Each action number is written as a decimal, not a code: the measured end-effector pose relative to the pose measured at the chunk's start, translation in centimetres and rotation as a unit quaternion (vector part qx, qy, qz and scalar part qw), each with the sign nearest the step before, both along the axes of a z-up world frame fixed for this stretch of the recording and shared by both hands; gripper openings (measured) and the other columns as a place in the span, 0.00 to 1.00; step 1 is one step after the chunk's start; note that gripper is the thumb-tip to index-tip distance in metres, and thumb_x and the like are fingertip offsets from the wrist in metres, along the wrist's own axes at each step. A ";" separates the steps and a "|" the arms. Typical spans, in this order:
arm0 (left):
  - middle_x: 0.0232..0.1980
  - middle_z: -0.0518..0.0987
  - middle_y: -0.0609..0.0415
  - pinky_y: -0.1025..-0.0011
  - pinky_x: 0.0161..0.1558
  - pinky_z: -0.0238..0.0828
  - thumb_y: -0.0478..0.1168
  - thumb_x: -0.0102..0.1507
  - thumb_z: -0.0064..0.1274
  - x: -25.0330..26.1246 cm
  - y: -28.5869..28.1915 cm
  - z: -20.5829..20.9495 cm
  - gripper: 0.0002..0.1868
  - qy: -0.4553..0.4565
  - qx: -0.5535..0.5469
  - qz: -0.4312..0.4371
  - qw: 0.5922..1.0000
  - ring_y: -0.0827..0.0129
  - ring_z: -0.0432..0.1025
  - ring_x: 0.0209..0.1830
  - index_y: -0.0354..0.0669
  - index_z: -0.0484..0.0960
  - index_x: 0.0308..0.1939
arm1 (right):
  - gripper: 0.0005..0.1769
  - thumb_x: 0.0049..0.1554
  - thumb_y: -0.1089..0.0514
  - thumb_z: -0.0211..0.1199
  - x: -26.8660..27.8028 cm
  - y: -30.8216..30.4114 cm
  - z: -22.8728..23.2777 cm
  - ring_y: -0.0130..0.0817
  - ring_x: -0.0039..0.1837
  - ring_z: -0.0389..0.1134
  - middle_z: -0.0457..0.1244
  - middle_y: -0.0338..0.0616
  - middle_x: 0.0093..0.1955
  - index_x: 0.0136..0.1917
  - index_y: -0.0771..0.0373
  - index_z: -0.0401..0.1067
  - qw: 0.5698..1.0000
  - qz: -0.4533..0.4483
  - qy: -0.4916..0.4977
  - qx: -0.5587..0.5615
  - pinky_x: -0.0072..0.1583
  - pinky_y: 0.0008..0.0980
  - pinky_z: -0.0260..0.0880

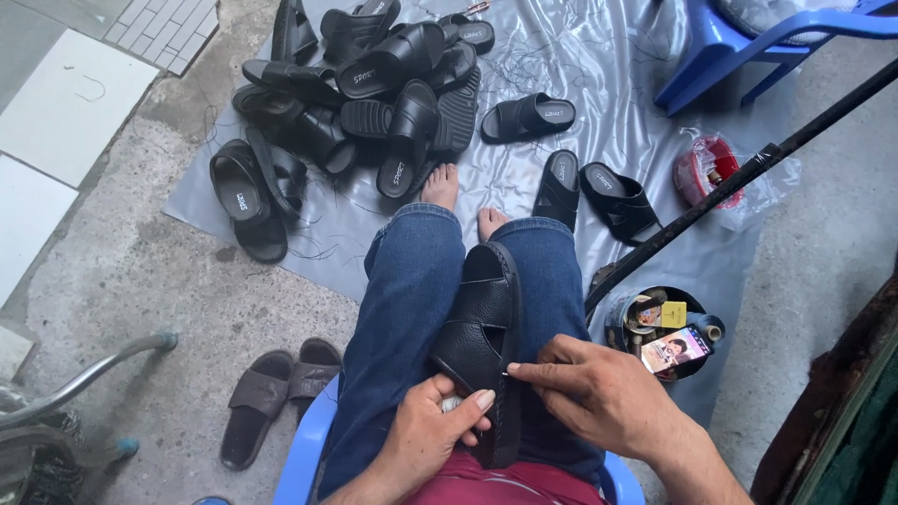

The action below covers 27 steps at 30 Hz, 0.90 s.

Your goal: Hand-stitching the upper component of a black sandal to the sole using a needle and thread.

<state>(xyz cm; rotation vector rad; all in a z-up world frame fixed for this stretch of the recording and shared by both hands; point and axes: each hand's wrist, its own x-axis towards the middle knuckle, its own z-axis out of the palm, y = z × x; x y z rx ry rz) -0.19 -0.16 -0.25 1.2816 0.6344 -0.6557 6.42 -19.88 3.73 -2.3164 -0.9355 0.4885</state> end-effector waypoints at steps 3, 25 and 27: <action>0.24 0.80 0.50 0.83 0.22 0.70 0.40 0.53 0.56 -0.1 0.0 -0.2 0.11 0.009 0.011 -0.009 1.000 0.75 0.71 0.18 0.37 0.82 0.35 | 0.19 0.50 0.57 0.52 0.0 0.0 0.2 0.28 0.38 0.66 0.61 0.30 0.41 0.55 0.45 0.71 1.000 0.001 0.004 -0.018 0.35 0.30 0.67; 0.24 0.78 0.54 0.80 0.21 0.71 0.36 0.52 0.60 -0.8 -1.2 -0.5 0.05 0.025 0.043 0.042 0.998 0.74 0.75 0.23 0.38 0.82 0.28 | 0.21 0.50 0.52 0.52 -1.3 1.5 0.6 0.36 0.39 0.63 0.56 0.32 0.40 0.58 0.45 0.66 0.972 0.036 -0.082 -0.216 0.31 0.40 0.67; 0.20 0.77 0.56 0.81 0.22 0.73 0.40 0.51 0.61 -0.8 -1.5 -0.3 0.07 0.025 0.098 0.014 0.995 0.77 0.77 0.23 0.41 0.81 0.24 | 0.20 0.50 0.51 0.51 -1.1 1.7 0.3 0.37 0.38 0.63 0.57 0.34 0.40 0.57 0.49 0.67 0.958 0.084 -0.126 -0.242 0.34 0.39 0.66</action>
